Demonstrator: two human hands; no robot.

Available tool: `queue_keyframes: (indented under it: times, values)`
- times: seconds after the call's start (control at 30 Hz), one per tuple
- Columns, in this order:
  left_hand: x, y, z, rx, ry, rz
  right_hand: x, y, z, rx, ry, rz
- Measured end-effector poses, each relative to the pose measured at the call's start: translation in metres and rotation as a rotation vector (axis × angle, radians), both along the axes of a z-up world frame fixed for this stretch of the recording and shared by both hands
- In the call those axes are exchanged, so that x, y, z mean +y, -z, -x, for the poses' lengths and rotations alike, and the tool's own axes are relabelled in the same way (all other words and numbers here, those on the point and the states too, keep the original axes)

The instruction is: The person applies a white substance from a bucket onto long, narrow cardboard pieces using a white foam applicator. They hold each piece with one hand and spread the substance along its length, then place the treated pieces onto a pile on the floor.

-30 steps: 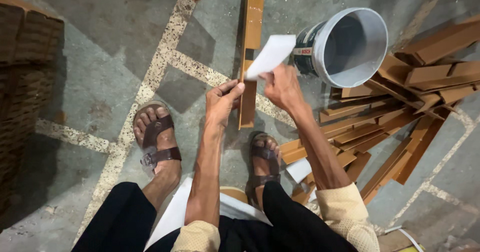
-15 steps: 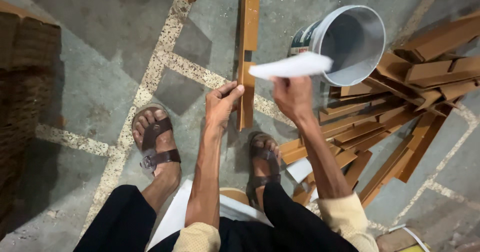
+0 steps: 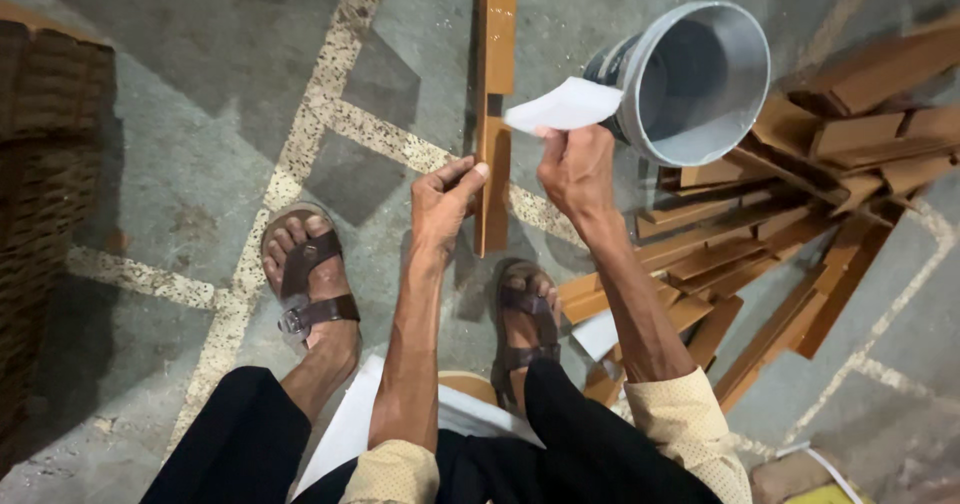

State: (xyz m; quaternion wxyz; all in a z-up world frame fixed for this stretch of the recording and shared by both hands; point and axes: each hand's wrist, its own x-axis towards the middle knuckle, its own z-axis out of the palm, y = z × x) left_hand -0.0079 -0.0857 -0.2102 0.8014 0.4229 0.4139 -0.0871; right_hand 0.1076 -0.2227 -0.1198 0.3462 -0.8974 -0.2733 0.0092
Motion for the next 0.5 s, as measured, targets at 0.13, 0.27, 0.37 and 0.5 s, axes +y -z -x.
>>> queue_keyframes:
  times: [0.13, 0.27, 0.37, 0.5]
  values:
    - [-0.002, 0.002, -0.002, -0.008, 0.035, -0.053, 0.01, 0.014, -0.007, 0.063, -0.116, 0.025]
    - [-0.002, 0.007, -0.002, -0.025, -0.014, 0.055, -0.008, 0.03, -0.001, 0.205, -0.108, 0.186]
    - [-0.002, 0.006, -0.004, -0.041, -0.041, 0.084, -0.025, 0.026, 0.023, 0.066, -0.188, 0.1]
    - [-0.004, 0.0, -0.009, -0.026, -0.065, 0.086, -0.033, 0.002, 0.06, 0.263, -0.158, 0.18]
